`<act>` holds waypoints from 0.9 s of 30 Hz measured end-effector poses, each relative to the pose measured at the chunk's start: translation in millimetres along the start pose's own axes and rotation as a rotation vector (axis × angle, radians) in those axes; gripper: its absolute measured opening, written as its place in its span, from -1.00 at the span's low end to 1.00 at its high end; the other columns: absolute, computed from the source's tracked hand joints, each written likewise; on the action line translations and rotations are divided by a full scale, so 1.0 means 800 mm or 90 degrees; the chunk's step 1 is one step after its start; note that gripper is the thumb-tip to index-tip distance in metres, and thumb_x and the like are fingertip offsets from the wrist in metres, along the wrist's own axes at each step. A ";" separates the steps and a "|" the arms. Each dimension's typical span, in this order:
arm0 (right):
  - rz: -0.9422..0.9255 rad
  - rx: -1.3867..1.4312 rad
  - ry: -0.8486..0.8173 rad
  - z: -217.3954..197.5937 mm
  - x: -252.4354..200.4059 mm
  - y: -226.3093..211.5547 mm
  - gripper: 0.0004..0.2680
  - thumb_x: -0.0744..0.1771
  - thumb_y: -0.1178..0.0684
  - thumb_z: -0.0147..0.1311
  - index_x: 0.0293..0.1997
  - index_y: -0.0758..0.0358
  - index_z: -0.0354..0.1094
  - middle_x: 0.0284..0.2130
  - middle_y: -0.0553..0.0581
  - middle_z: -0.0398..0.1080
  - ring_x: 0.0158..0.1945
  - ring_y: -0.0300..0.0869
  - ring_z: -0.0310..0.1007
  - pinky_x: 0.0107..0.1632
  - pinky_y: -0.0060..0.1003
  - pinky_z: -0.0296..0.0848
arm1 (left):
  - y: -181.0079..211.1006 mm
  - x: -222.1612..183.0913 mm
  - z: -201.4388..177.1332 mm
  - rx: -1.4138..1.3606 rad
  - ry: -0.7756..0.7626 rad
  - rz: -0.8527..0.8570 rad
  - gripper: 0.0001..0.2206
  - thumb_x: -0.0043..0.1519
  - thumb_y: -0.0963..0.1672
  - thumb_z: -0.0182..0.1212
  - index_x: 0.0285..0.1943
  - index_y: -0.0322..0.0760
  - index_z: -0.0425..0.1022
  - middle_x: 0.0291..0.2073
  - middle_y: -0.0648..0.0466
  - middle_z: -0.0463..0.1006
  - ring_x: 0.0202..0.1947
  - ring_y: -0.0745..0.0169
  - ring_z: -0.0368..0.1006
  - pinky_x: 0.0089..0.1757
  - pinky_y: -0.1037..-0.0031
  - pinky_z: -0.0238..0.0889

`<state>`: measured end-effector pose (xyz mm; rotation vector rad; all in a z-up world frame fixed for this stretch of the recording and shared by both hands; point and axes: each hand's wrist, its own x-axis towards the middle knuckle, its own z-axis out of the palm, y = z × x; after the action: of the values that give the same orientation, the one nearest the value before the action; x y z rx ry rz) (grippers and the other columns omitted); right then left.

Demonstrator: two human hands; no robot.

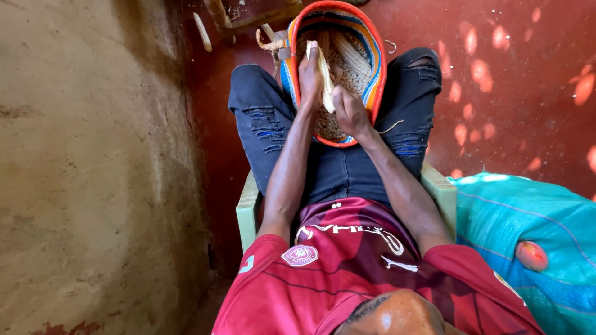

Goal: Shelling kernels from a corn cob by hand into a basket

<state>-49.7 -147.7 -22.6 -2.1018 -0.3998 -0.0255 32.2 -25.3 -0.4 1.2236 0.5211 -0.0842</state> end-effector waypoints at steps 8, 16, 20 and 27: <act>0.104 0.103 0.045 0.002 0.001 -0.007 -0.67 0.49 -0.25 -0.21 -0.10 0.21 0.32 -0.39 0.04 0.32 -0.28 -0.16 0.29 -0.18 -0.14 0.25 | -0.034 0.021 -0.010 -0.121 -0.017 0.001 -0.65 0.36 0.08 0.13 0.01 -0.23 0.51 -0.38 0.12 0.45 -0.46 0.37 0.30 -0.37 0.48 0.26; 0.059 0.063 0.023 0.011 0.001 0.004 -0.75 0.52 -0.05 -0.23 -0.07 0.22 0.40 -0.53 0.35 0.44 -0.32 0.28 0.52 -0.19 0.13 0.46 | -0.065 0.046 -0.021 -0.231 -0.014 -0.020 -0.65 0.40 0.08 0.19 -0.03 -0.26 0.47 -0.62 -0.02 0.48 -0.74 0.14 0.48 -0.63 0.37 0.44; 0.118 0.121 0.122 0.009 0.002 -0.003 -0.76 0.51 0.02 -0.23 -0.15 0.20 0.40 -0.49 0.31 0.39 -0.32 0.06 0.47 -0.20 -0.05 0.45 | -0.062 0.048 -0.024 -0.261 -0.037 -0.024 -0.63 0.43 0.11 0.13 0.00 -0.23 0.45 -0.63 -0.01 0.45 -0.75 0.15 0.44 -0.68 0.37 0.40; 0.247 0.114 -0.003 -0.010 0.016 -0.063 -0.45 0.44 -0.38 -0.02 0.31 0.45 0.26 -0.05 0.78 0.43 0.12 0.58 0.42 0.17 0.41 0.35 | -0.093 0.065 -0.032 -0.138 -0.047 -0.004 -0.69 0.42 0.07 0.17 -0.08 -0.22 0.45 -0.62 0.05 0.49 -0.66 0.27 0.53 -0.60 0.46 0.45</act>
<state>-50.8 -126.6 25.6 -1.9693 0.0094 0.2346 44.2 -16.9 -93.4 1.0042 0.4562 -0.0758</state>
